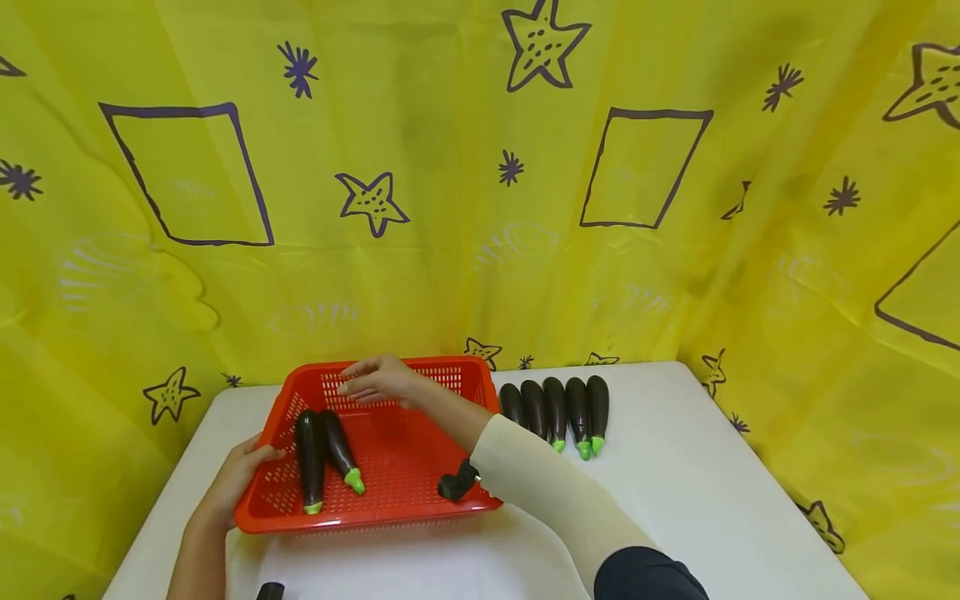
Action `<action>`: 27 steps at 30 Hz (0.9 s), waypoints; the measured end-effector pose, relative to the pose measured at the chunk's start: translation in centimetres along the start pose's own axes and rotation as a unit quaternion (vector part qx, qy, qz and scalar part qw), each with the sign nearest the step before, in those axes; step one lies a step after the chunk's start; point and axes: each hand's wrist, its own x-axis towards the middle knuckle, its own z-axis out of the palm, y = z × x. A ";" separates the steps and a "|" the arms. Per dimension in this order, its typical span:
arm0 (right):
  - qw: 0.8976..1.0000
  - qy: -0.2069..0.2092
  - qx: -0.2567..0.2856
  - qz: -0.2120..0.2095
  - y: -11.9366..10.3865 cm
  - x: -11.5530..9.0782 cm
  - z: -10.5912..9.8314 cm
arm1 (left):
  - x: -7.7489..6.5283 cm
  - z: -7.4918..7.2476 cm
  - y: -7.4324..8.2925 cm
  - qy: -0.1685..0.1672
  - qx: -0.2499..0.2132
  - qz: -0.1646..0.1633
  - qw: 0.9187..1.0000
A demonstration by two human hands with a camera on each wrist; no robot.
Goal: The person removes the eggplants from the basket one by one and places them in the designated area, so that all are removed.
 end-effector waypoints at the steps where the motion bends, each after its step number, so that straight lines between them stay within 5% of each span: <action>1: 1.000 -0.004 0.002 -0.001 0.2 0.2 0.2 | 0.0 0.0 0.0 0.002 0.000 -0.001 1.000; 27: 0.996 -0.071 0.041 0.034 3.9 2.2 2.1 | 0.0 0.3 0.1 0.020 -0.001 0.002 1.000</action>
